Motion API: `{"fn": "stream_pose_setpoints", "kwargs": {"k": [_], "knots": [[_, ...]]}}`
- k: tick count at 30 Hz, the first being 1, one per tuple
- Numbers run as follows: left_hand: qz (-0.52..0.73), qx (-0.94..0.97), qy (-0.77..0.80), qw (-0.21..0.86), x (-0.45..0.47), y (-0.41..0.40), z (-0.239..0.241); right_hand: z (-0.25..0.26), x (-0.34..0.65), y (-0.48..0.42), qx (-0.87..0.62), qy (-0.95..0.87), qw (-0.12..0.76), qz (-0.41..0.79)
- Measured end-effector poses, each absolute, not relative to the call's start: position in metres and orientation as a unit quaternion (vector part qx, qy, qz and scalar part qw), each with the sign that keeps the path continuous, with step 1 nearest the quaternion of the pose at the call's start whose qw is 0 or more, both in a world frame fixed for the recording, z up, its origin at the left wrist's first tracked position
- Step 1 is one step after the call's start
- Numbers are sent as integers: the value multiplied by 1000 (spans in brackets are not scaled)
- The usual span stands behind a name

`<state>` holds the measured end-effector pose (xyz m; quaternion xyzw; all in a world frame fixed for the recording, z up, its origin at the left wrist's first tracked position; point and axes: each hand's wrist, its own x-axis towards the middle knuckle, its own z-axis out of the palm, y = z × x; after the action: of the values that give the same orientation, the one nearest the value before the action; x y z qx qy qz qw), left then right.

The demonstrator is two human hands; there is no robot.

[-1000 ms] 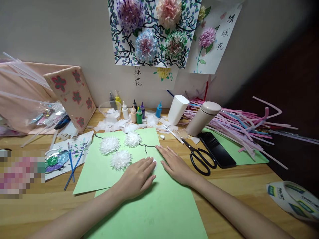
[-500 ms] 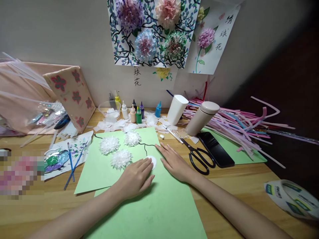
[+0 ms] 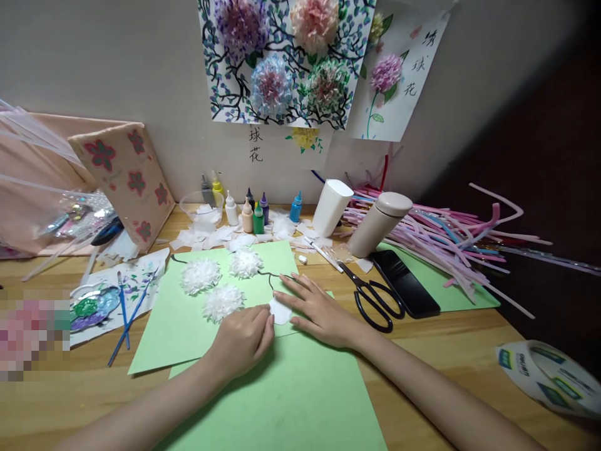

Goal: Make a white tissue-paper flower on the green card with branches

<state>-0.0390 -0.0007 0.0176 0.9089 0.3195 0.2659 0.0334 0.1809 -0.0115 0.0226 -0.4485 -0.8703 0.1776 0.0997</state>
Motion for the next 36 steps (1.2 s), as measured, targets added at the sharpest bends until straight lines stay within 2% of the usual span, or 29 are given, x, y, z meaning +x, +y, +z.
{"fn": "stream_pose_setpoints", "kwargs": {"k": [6,14,36], "knots": [[267,902,337,48,-40,1,15,22,177,-10,-452,-868,88,185],[267,850,431,146,-39,0,21,24,176,-12,-427,-882,84,180],[243,832,459,195,-43,3,15,25,176,-15,-433,-881,88,172]]}}
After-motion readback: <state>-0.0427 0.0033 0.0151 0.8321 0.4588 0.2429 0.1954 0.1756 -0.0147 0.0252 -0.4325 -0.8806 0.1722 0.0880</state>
